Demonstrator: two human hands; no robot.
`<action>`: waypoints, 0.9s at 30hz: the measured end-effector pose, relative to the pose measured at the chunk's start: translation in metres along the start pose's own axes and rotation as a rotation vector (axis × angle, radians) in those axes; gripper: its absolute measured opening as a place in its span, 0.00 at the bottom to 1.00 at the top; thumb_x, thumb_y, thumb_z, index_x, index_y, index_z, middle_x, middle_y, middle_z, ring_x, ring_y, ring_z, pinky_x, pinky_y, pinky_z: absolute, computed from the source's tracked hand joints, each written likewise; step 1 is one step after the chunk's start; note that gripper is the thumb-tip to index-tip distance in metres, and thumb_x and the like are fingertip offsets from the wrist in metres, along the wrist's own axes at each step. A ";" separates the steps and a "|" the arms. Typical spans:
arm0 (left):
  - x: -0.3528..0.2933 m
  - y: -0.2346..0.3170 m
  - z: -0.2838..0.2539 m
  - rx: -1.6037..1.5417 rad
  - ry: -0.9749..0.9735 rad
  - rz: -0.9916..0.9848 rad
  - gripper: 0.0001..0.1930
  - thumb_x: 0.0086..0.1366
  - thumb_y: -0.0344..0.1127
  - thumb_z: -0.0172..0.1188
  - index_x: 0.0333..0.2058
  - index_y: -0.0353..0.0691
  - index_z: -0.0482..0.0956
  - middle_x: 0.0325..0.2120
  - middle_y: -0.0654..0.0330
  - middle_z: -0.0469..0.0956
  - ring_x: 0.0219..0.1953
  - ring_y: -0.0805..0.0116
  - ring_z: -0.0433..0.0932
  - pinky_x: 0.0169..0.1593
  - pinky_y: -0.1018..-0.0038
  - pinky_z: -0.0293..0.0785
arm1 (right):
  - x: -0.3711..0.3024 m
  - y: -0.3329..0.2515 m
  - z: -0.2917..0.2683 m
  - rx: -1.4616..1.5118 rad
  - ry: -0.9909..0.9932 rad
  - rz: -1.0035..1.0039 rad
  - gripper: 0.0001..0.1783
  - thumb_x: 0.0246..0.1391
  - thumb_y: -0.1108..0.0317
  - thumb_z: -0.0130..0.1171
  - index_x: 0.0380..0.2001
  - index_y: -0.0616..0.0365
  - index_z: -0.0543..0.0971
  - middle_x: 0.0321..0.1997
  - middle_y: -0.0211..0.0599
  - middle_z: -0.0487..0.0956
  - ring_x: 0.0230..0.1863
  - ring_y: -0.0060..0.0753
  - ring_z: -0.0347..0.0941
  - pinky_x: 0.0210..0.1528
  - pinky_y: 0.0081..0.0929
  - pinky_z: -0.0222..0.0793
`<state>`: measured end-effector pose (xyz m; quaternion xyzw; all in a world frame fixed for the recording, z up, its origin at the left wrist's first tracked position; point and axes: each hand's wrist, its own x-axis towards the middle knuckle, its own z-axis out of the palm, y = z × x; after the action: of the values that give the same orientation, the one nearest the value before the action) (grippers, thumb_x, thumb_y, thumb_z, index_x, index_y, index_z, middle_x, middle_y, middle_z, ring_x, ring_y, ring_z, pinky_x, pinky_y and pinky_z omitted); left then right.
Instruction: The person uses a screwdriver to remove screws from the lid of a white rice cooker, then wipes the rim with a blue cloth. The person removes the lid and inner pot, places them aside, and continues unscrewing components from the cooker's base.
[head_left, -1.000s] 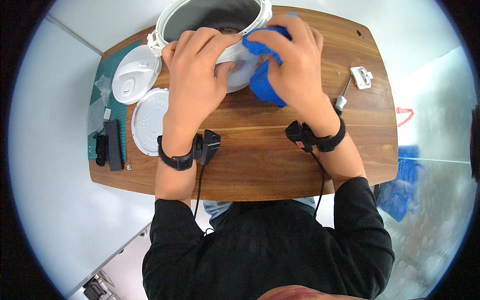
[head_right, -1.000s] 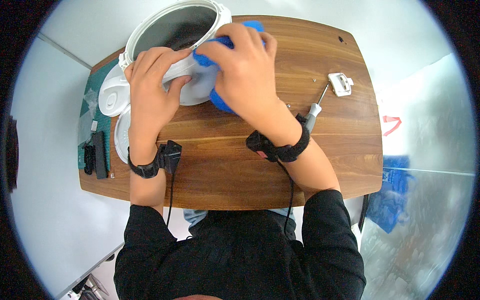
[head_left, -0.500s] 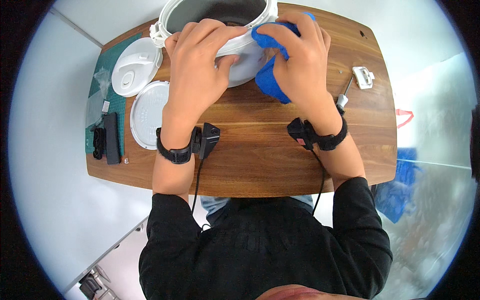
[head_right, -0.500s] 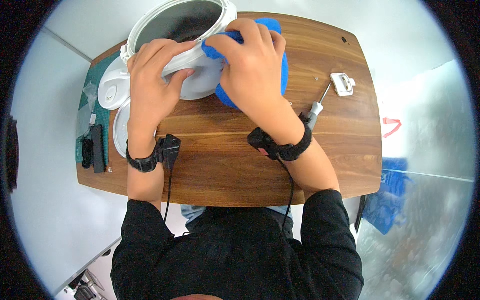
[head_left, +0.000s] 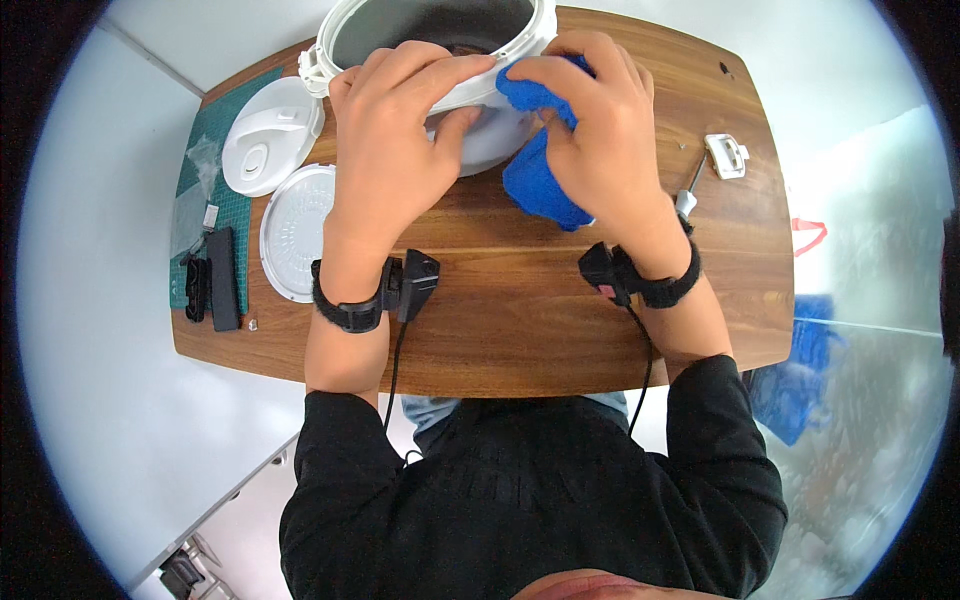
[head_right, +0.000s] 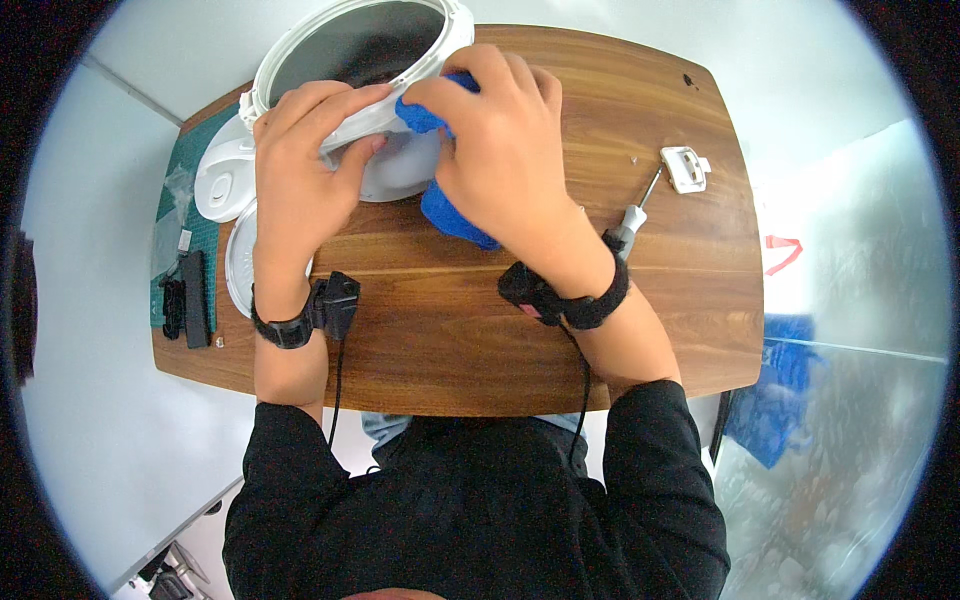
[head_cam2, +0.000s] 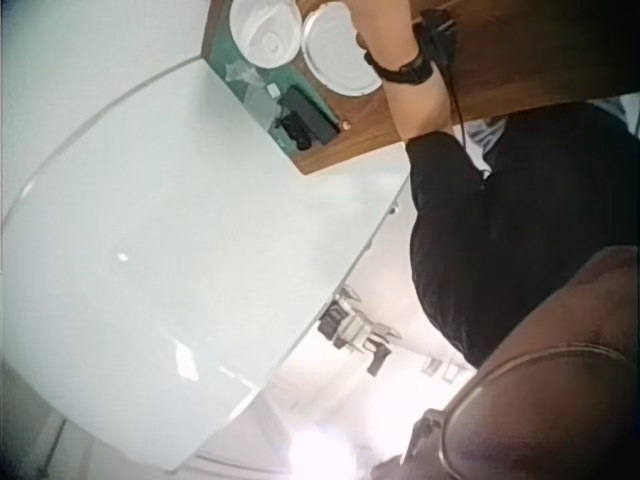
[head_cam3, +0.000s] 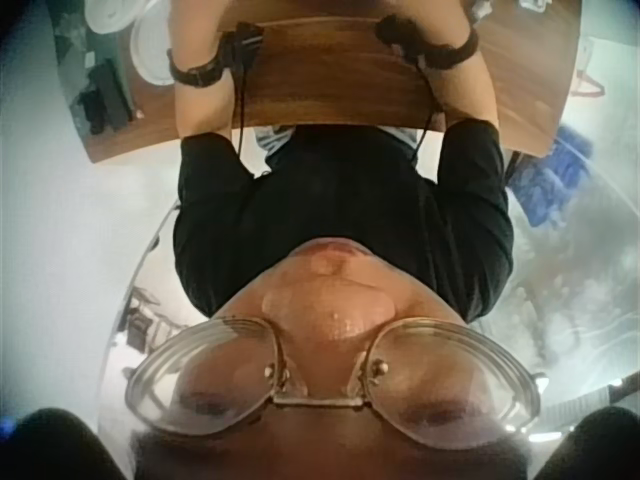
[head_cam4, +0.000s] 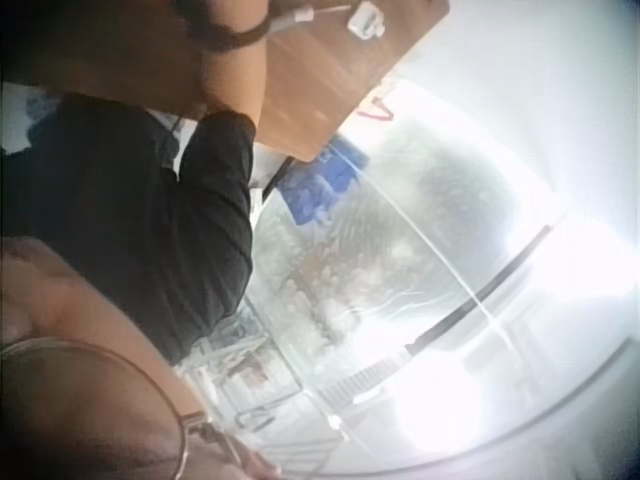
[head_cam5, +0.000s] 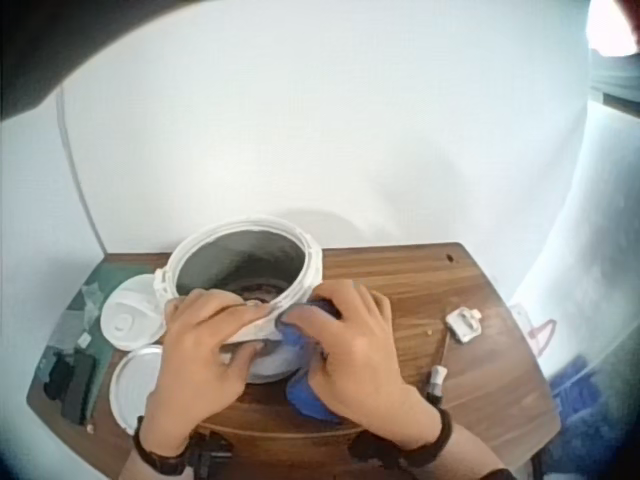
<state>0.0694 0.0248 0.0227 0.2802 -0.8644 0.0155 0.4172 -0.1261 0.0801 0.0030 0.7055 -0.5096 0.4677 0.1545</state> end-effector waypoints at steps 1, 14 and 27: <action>0.000 -0.001 -0.001 -0.001 0.002 0.004 0.20 0.52 0.28 0.73 0.45 0.53 0.88 0.39 0.69 0.81 0.43 0.65 0.77 0.53 0.63 0.60 | 0.001 0.003 -0.001 0.016 -0.013 0.004 0.23 0.39 0.81 0.64 0.39 0.43 0.86 0.46 0.34 0.78 0.49 0.47 0.75 0.53 0.47 0.63; 0.000 -0.003 0.001 -0.007 0.018 0.007 0.21 0.50 0.29 0.74 0.45 0.54 0.89 0.38 0.70 0.81 0.42 0.66 0.77 0.51 0.65 0.61 | 0.000 -0.003 -0.005 -0.030 -0.057 -0.006 0.26 0.38 0.84 0.64 0.41 0.44 0.87 0.46 0.34 0.79 0.50 0.45 0.75 0.54 0.43 0.65; 0.002 -0.003 0.001 0.006 0.007 0.024 0.21 0.51 0.31 0.75 0.45 0.54 0.89 0.38 0.69 0.82 0.41 0.65 0.78 0.50 0.65 0.61 | 0.004 0.015 -0.007 -0.115 0.041 0.025 0.20 0.42 0.79 0.62 0.39 0.44 0.85 0.42 0.33 0.79 0.48 0.47 0.76 0.53 0.47 0.64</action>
<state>0.0692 0.0213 0.0230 0.2709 -0.8663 0.0240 0.4191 -0.1423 0.0763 0.0056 0.6791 -0.5412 0.4540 0.1994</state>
